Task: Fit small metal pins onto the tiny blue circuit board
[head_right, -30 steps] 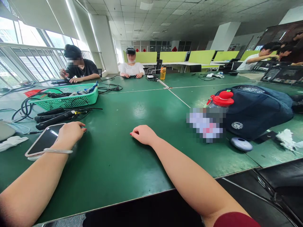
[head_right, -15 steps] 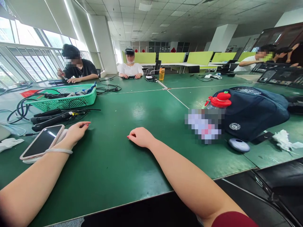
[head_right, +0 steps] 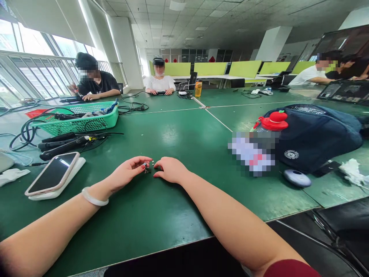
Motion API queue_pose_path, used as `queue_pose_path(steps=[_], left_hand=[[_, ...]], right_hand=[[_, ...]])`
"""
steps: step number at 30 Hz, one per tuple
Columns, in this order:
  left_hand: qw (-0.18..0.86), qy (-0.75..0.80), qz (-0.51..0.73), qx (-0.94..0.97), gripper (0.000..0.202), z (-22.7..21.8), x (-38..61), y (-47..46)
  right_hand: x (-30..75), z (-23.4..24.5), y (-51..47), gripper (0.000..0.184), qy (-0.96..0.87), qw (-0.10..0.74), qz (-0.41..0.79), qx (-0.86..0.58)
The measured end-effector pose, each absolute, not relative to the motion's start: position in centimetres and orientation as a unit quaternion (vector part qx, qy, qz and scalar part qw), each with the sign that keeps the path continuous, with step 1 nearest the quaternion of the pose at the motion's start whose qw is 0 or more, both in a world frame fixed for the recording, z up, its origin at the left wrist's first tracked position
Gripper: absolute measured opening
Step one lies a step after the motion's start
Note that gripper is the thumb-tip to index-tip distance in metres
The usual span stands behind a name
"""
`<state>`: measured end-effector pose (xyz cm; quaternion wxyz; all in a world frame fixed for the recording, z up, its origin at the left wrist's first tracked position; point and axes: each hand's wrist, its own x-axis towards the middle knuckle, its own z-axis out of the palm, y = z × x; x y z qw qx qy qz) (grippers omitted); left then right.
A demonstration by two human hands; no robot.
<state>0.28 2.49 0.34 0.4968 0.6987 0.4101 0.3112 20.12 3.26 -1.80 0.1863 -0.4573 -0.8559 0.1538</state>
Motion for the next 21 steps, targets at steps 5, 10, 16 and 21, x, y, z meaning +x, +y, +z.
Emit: queue_pose_path(steps=[5,10,16,21], left_hand=[[0.603,0.351,0.326,0.637,0.034,0.3,0.3,2.2],[0.590,0.354,0.369,0.625,0.032,-0.1,0.1,2.7],[0.515,0.431,0.378,0.637,0.034,-0.6,-0.1,3.5],[0.447,0.466,0.323,0.692,0.037,-0.4,0.0,3.3]], right_hand=[[19.5,-1.6,3.1,0.021,-0.866,0.178,0.142,-0.445],[19.0,-1.6,2.3,0.043,-0.869,0.182,0.128,-0.441],[18.3,-1.4,1.6,0.060,-0.875,0.151,0.089,-0.451],[18.6,-1.5,2.4,0.016,-0.888,0.176,0.134,-0.402]])
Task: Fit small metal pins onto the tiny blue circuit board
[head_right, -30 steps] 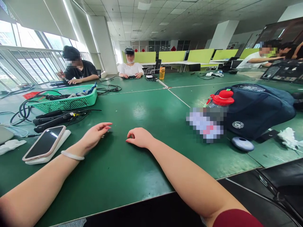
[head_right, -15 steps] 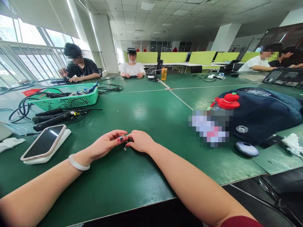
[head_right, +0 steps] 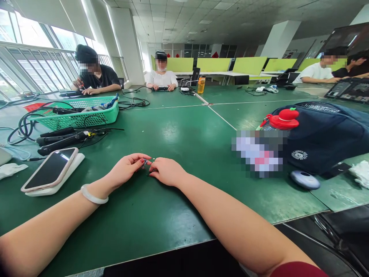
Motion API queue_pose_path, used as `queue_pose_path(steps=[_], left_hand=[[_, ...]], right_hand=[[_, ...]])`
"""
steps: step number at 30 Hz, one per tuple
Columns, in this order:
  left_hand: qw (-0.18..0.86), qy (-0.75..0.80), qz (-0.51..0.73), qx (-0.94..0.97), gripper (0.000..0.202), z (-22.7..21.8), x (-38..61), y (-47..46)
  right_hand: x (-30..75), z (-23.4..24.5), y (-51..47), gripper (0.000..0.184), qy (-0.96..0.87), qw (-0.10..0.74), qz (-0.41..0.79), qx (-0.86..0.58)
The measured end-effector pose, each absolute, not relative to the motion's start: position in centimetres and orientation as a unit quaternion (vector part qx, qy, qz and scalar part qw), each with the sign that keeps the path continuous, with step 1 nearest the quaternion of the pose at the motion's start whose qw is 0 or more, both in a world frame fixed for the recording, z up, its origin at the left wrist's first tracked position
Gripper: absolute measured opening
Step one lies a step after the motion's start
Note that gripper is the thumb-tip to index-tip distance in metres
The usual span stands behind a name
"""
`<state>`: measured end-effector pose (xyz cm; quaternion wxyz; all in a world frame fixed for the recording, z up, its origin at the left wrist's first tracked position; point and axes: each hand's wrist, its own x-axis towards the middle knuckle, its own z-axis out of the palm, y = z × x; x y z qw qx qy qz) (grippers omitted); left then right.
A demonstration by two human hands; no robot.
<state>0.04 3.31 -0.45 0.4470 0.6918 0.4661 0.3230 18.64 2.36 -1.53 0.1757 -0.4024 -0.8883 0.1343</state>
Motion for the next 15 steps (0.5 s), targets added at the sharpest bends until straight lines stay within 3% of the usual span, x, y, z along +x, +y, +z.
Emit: queue_pose_path(steps=[10,15], left_hand=[[0.461,0.473,0.333,0.673,0.036,-0.6,0.1,3.4],[0.479,0.461,0.327,0.672,0.043,-0.7,0.1,3.4]], right_hand=[[19.8,-1.2,2.3,0.008,-0.858,0.241,0.199,-0.406],[19.9,-1.1,2.3,0.005,-0.776,0.297,0.325,-0.451]])
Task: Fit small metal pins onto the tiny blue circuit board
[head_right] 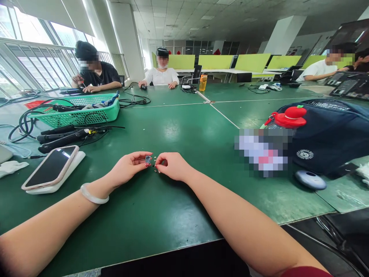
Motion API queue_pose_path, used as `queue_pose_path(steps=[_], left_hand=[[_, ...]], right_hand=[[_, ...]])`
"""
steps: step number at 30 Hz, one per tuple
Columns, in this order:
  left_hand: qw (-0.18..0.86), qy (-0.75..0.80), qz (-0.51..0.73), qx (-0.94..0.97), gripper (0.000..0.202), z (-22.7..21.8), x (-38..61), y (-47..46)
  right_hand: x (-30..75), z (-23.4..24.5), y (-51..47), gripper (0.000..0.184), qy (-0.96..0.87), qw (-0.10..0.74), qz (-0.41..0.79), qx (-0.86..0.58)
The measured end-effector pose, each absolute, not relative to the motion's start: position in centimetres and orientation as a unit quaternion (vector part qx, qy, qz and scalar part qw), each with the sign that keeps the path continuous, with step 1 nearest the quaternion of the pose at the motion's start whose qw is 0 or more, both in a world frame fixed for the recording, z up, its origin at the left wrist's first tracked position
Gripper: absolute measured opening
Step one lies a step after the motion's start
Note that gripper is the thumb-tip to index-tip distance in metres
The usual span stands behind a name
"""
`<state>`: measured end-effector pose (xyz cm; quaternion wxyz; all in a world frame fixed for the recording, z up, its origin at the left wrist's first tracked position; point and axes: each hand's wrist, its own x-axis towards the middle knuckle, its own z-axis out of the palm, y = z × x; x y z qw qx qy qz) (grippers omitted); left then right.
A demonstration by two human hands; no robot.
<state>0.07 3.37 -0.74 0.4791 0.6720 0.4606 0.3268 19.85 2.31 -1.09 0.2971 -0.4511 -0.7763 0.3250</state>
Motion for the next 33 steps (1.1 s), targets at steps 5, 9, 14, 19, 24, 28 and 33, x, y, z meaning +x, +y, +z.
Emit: queue_pose_path(steps=[5,9,14,19,24,28,33], left_hand=[[0.488,0.450,0.307,0.682,0.040,-0.83,0.09,3.27],[0.505,0.453,0.307,0.667,0.041,-0.67,0.25,3.08],[0.497,0.464,0.304,0.667,0.040,-0.43,0.32,2.82],[0.426,0.465,0.299,0.716,0.041,-0.38,0.14,2.84],[0.390,0.471,0.293,0.735,0.039,-0.34,0.11,2.80],[0.380,0.471,0.294,0.740,0.038,-0.35,0.13,2.73],[0.375,0.464,0.286,0.750,0.036,0.02,0.29,2.39]], right_hand=[[19.66,-1.17,2.26,0.005,-0.699,0.347,0.445,-0.440],[19.47,-0.91,2.11,0.010,-0.630,0.373,0.530,-0.428],[19.51,-0.81,2.25,0.031,-0.585,0.398,0.575,-0.411],[19.72,-0.84,2.48,0.020,-0.565,0.414,0.573,-0.426],[19.60,-0.69,2.39,0.014,-0.537,0.416,0.594,-0.430],[19.63,-0.59,2.28,0.013,-0.562,0.394,0.579,-0.440],[19.60,-0.69,2.12,0.018,-0.606,0.380,0.524,-0.463]])
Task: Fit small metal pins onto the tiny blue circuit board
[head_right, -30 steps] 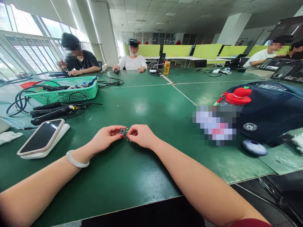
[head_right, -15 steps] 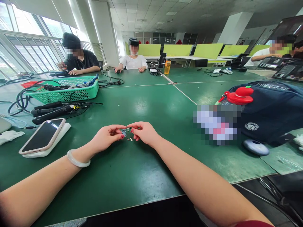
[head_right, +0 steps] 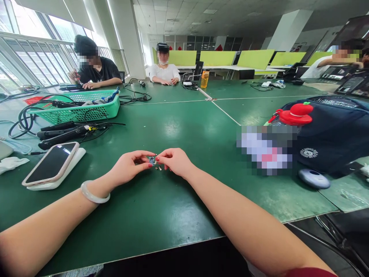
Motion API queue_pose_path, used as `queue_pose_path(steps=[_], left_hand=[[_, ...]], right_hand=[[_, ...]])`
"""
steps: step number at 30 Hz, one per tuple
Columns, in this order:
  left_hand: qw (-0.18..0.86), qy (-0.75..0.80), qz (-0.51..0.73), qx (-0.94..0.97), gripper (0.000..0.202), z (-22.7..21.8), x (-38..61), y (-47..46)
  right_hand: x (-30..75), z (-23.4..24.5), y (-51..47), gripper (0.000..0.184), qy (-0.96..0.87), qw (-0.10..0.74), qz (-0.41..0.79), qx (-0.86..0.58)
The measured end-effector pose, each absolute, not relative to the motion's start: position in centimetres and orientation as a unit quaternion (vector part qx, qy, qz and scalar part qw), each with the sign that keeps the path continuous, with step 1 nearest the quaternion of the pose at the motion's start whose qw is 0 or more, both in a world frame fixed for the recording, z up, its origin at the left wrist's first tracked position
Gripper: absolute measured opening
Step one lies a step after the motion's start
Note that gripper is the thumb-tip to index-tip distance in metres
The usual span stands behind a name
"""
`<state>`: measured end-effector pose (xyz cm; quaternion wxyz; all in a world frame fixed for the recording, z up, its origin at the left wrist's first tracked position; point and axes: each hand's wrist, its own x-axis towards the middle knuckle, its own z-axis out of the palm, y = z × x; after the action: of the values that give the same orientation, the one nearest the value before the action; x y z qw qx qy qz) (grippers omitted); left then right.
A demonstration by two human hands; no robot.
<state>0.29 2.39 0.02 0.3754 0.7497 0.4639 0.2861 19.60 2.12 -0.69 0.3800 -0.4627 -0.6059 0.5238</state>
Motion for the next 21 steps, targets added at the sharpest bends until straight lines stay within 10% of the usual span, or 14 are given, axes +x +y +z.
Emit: queue_pose_path(steps=[21], left_hand=[[0.304,0.425,0.298,0.799,0.034,0.6,0.5,1.5]], right_hand=[[18.9,-0.2,1.0,0.013,-0.734,0.376,0.299,-0.481]])
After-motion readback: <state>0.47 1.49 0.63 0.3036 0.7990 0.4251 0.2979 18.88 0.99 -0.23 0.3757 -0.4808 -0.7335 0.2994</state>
